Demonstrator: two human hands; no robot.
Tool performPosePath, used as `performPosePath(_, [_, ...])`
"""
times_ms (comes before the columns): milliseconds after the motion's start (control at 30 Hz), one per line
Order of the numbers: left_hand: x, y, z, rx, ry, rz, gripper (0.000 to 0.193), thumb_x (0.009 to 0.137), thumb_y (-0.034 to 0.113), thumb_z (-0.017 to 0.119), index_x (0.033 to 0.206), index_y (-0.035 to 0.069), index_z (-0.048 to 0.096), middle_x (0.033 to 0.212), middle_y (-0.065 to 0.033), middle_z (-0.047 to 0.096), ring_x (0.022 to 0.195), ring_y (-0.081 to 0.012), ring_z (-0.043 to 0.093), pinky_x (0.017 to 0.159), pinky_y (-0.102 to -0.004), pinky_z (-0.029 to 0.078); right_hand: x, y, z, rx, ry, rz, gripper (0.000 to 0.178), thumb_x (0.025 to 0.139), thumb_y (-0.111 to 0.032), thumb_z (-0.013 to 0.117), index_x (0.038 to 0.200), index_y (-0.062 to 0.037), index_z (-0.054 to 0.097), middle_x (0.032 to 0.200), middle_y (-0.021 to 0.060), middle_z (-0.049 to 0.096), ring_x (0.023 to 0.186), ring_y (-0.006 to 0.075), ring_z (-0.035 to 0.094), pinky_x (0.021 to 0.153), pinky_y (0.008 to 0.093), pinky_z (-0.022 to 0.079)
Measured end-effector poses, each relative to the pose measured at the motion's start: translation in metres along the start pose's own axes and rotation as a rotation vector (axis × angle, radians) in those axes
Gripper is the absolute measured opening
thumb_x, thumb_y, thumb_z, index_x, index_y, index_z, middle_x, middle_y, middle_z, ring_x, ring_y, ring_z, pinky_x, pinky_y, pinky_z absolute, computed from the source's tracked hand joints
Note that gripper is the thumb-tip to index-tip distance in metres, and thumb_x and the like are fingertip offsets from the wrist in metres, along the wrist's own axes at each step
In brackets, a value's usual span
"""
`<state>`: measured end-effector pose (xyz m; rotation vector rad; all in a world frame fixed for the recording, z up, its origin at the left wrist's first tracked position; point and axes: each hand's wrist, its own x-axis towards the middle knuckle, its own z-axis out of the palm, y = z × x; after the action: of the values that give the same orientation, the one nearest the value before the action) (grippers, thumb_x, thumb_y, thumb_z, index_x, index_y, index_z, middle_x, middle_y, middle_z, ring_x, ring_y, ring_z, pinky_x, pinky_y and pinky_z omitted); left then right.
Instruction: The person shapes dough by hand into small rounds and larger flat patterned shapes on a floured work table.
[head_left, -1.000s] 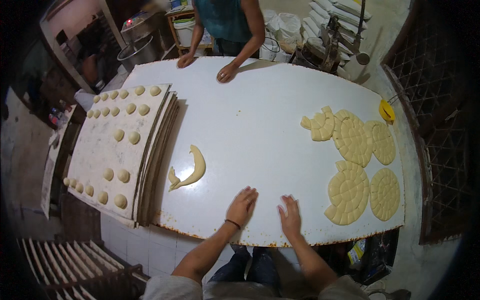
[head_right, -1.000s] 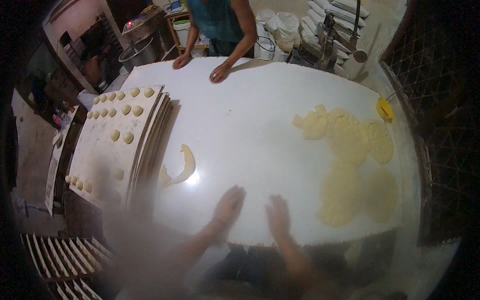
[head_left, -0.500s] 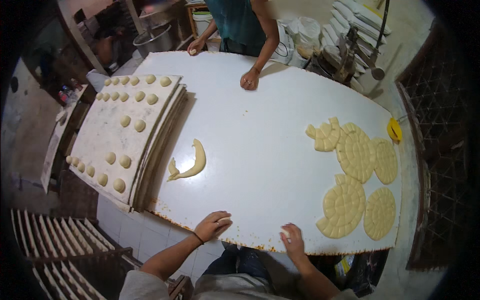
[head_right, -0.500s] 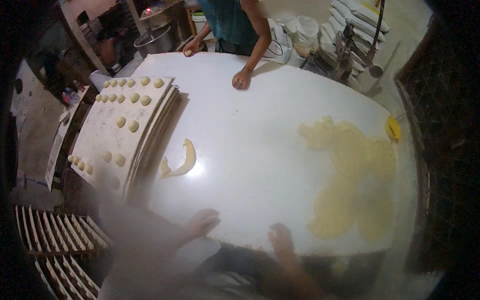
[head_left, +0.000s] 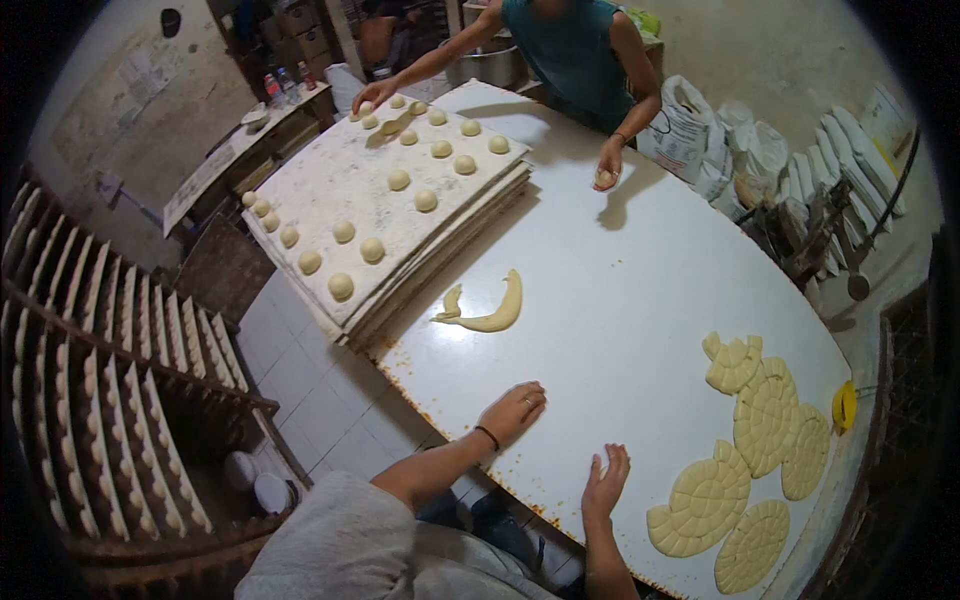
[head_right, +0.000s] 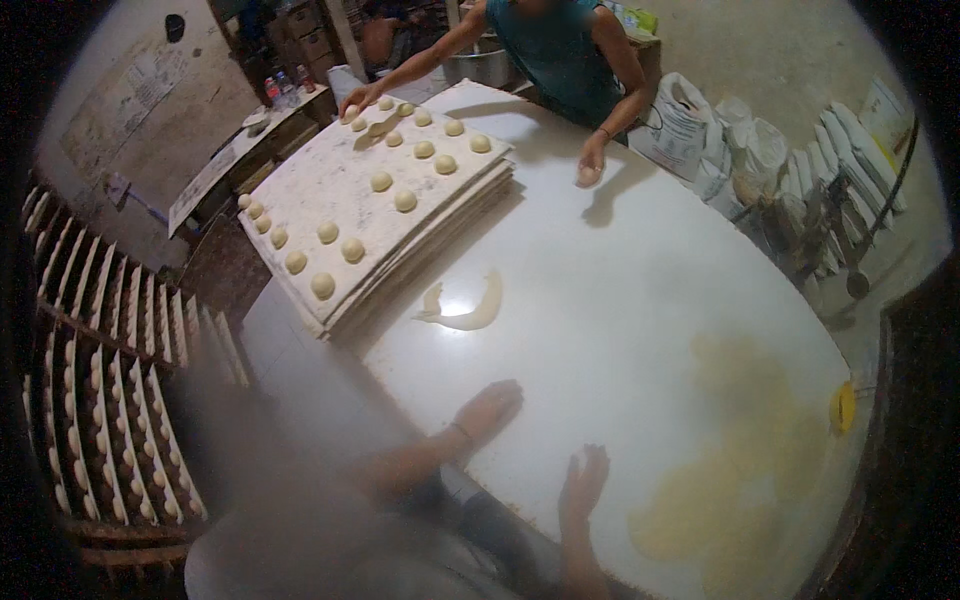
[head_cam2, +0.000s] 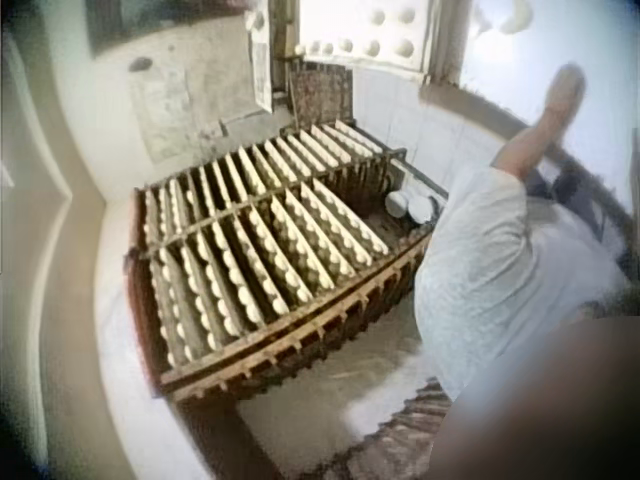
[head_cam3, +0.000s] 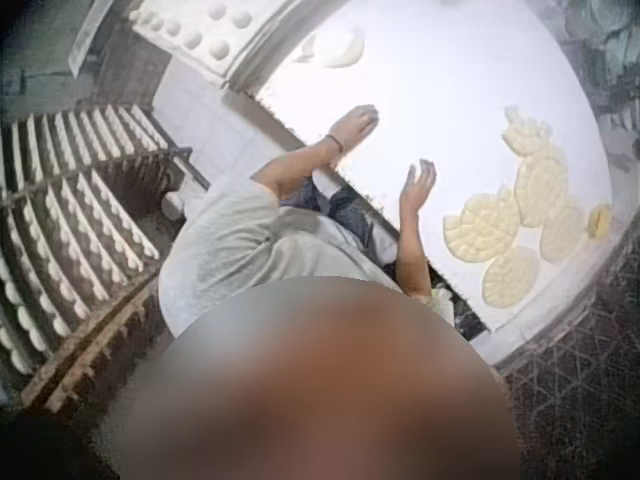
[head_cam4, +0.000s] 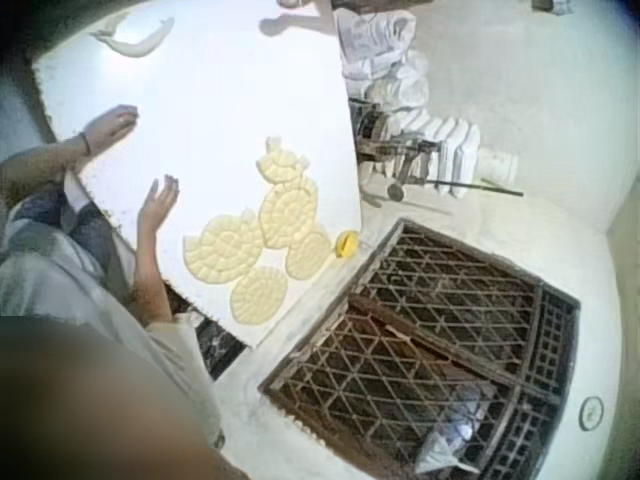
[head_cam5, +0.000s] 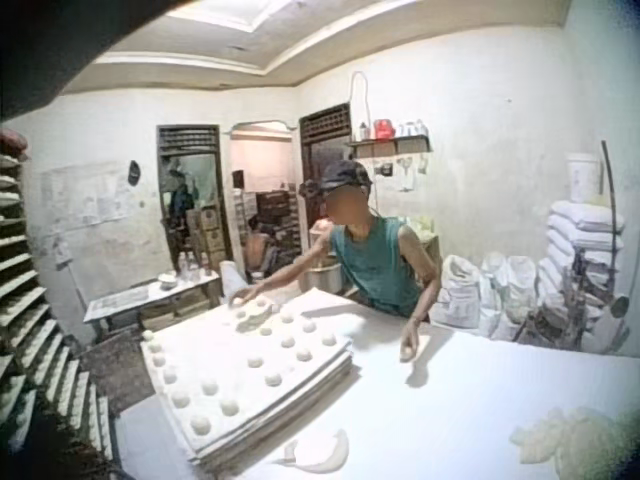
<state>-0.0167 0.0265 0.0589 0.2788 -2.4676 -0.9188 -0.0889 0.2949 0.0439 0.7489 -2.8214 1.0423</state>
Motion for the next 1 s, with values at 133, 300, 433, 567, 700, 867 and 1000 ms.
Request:
performPosePath(133, [-0.081,-0.05,-0.009,-0.055,-0.109,0.15,0.02,0.102,0.02,0.068,0.115,0.004,0.07,0.117,-0.0141,0.072,0.117,-0.0282,0.067,0.102,-0.0426,0.055,-0.073,0.027,0.009,0.173,-0.064,-0.004,0.024,0.105,-0.009,0.062,0.127,0.0018,0.064,0.129,0.0207,0.062,0.133,0.032,0.055,0.102,0.0402,0.053])
performPosePath(300, [-0.073,-0.036,-0.061,-0.749,-0.166,-0.868,0.035,0.103,0.025,0.071,0.134,0.009,0.067,0.108,-0.0044,0.075,0.101,-0.013,0.07,0.091,-0.0309,0.057,-0.043,0.006,-0.011,0.607,-0.091,0.564,0.02,0.104,-0.007,0.064,0.12,0.0051,0.065,0.115,0.0137,0.065,0.104,0.0228,0.067,0.083,0.0341,0.059])
performPosePath(433, [0.009,-0.053,-0.224,-1.146,-0.089,-0.906,0.049,0.1,0.017,0.076,0.145,0.009,0.061,0.123,-0.0016,0.07,0.114,-0.0095,0.065,0.099,-0.0265,0.054,-0.005,-0.05,-0.021,0.852,-0.203,0.798,0.043,0.102,-0.013,0.065,0.142,0.0013,0.06,0.121,0.0135,0.066,0.107,0.0228,0.064,0.091,0.0327,0.057])
performPosePath(567, [0.087,-0.183,-0.405,-0.562,0.184,-0.688,0.052,0.089,0.015,0.084,0.137,0.006,0.064,0.119,-0.0062,0.071,0.109,-0.017,0.067,0.094,-0.0322,0.056,0.029,-0.182,-0.012,0.735,-0.299,0.75,0.046,0.103,-0.014,0.063,0.146,0.0013,0.059,0.112,0.011,0.07,0.1,0.0202,0.065,0.09,0.0318,0.055])
performPosePath(700, [0.142,-0.365,-0.547,0.221,0.421,-0.488,0.047,0.078,0.013,0.086,0.122,0.002,0.072,0.117,-0.0194,0.073,0.104,-0.0341,0.072,0.094,-0.0383,0.058,0.066,-0.289,0.025,0.776,-0.268,0.712,0.041,0.102,-0.012,0.066,0.138,0.0059,0.06,0.116,0.0132,0.068,0.1,0.0222,0.07,0.087,0.0324,0.059])
performPosePath(867, [0.158,-0.435,-0.556,0.328,0.093,-0.53,0.063,0.074,0.027,0.092,0.129,0.003,0.07,0.131,-0.0216,0.066,0.121,-0.0388,0.063,0.107,-0.0443,0.051,0.147,-0.403,0.086,0.655,-0.486,0.357,0.049,0.096,-0.005,0.07,0.142,0.0068,0.058,0.129,0.0151,0.066,0.112,0.0232,0.07,0.101,0.0343,0.056])
performPosePath(1000, [0.129,-0.426,-0.582,0.311,0.202,-0.449,0.073,0.076,0.031,0.092,0.138,0.002,0.066,0.142,-0.0223,0.059,0.129,-0.0395,0.058,0.113,-0.0451,0.048,0.234,-0.552,0.195,0.695,-0.725,-0.137,0.055,0.091,-0.015,0.077,0.143,-0.0005,0.062,0.13,0.0126,0.069,0.117,0.02,0.066,0.098,0.0341,0.055])
